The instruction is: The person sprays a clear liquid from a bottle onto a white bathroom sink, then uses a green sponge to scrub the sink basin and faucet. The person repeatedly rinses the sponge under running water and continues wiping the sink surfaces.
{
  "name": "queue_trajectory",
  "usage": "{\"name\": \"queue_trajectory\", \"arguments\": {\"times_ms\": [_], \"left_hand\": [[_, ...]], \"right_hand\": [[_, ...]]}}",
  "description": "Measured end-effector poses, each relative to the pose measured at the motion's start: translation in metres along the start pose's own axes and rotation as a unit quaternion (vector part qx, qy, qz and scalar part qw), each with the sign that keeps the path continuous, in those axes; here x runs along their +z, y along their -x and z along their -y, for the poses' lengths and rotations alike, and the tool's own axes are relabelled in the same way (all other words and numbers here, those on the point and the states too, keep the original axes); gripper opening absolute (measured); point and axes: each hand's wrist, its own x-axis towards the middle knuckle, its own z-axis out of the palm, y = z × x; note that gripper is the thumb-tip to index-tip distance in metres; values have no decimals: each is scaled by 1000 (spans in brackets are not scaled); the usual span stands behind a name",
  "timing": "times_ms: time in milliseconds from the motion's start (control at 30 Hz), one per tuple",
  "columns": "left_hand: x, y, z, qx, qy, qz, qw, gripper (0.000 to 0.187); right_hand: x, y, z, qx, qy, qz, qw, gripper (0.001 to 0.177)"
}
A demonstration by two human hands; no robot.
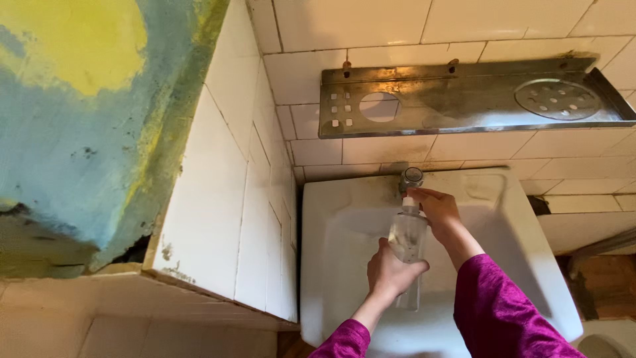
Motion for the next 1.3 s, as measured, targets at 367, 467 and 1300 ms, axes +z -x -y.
{"name": "queue_trajectory", "arguments": {"times_ms": [367, 467, 1300], "left_hand": [[0, -5, -2, 1, 39, -12, 999, 89], [6, -4, 0, -7, 47, 3, 999, 89], [5, -1, -4, -7, 51, -39, 998, 83]], "right_hand": [[43, 77, 49, -140, 407, -11, 903, 116], [48, 90, 62, -103, 409, -16, 907, 108], [53, 80, 61, -103, 401, 14, 910, 102]]}}
